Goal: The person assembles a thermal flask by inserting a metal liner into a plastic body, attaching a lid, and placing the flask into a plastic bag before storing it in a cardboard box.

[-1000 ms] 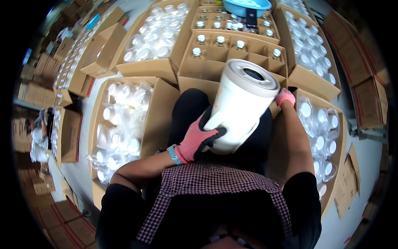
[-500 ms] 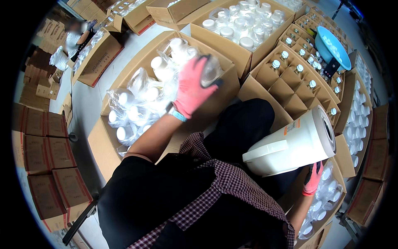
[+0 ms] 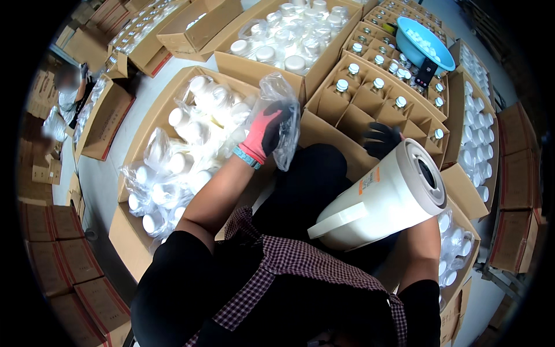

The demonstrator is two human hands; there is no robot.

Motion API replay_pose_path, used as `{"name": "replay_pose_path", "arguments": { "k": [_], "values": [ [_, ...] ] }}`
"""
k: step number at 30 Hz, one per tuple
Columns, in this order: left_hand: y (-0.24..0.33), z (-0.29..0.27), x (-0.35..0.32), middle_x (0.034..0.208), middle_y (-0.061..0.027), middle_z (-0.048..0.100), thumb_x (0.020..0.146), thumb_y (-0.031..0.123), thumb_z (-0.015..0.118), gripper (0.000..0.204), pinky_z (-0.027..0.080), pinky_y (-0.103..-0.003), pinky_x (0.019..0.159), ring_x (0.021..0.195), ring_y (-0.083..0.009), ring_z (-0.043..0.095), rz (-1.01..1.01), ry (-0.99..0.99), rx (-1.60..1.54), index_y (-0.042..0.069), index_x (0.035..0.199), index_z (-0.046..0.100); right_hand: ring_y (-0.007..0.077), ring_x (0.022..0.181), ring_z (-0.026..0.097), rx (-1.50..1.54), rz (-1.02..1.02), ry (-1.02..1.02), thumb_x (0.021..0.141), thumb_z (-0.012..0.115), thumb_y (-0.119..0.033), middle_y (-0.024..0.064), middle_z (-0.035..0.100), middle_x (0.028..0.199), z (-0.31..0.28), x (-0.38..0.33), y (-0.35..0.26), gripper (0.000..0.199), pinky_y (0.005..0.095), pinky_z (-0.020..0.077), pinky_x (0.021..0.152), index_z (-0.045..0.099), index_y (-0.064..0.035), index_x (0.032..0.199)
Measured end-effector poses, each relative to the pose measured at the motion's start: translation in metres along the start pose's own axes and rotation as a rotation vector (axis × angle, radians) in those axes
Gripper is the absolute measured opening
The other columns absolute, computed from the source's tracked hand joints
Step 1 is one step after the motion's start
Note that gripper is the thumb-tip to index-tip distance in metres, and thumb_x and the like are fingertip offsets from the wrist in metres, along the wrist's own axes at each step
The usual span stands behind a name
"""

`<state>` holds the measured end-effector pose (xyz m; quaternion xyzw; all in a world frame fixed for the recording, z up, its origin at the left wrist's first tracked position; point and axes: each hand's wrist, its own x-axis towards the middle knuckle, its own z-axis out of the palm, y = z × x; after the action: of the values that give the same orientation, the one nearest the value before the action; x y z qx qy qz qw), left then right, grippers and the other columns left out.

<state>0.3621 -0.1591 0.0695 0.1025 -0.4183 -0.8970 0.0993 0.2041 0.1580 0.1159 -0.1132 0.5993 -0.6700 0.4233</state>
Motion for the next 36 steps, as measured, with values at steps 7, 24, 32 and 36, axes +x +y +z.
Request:
{"name": "replay_pose_path", "arguments": {
  "k": [7, 24, 32, 36],
  "values": [
    [-0.079, 0.094, 0.057, 0.108, -0.0068, 0.065, 0.094, 0.005, 0.057, 0.023, 0.05, -0.028, 0.086, 0.097, -0.0145, 0.061, 0.257, -0.166, 0.466, -0.002, 0.117, 0.061, 0.0125, 0.099, 0.058, -0.252, -0.379, -0.202, 0.096, 0.062, -0.017, 0.0049, 0.068, 0.107, -0.018, 0.075, 0.016, 0.031, 0.0278, 0.0467, 0.092, 0.062, 0.001, 0.122],
    [0.033, 0.203, -0.092, 0.097, -0.0074, 0.064, 0.06, 0.009, 0.074, 0.037, 0.046, -0.041, 0.074, 0.087, -0.0302, 0.06, 0.784, -0.948, 1.172, 0.007, 0.097, 0.07, 0.0334, 0.115, 0.06, -0.642, -0.795, 0.304, 0.082, 0.07, -0.004, 0.0181, 0.066, 0.116, -0.06, -0.141, 0.075, 0.034, 0.0402, 0.044, 0.1, 0.063, 0.0029, 0.115],
    [0.005, 0.178, -0.142, 0.098, 0.0008, 0.061, 0.062, 0.018, 0.075, 0.03, 0.044, -0.04, 0.075, 0.087, -0.0231, 0.056, 1.032, -1.094, 1.468, 0.018, 0.092, 0.07, 0.0218, 0.112, 0.061, 0.755, -0.535, 0.267, 0.097, 0.052, -0.007, 0.0101, 0.066, 0.121, 0.028, -0.102, 0.128, 0.026, 0.0353, 0.0502, 0.095, 0.062, -0.0011, 0.121],
    [0.012, 0.08, -0.154, 0.102, -0.0081, 0.062, 0.057, 0.014, 0.072, 0.037, 0.044, -0.05, 0.088, 0.094, -0.0319, 0.057, 0.924, -0.758, 1.349, 0.011, 0.093, 0.066, 0.0255, 0.106, 0.062, -0.276, -0.587, 0.695, 0.084, 0.064, -0.006, 0.0111, 0.066, 0.113, 0.072, -0.157, 0.16, 0.026, 0.0379, 0.0517, 0.092, 0.065, -0.0054, 0.11]
  ]
}}
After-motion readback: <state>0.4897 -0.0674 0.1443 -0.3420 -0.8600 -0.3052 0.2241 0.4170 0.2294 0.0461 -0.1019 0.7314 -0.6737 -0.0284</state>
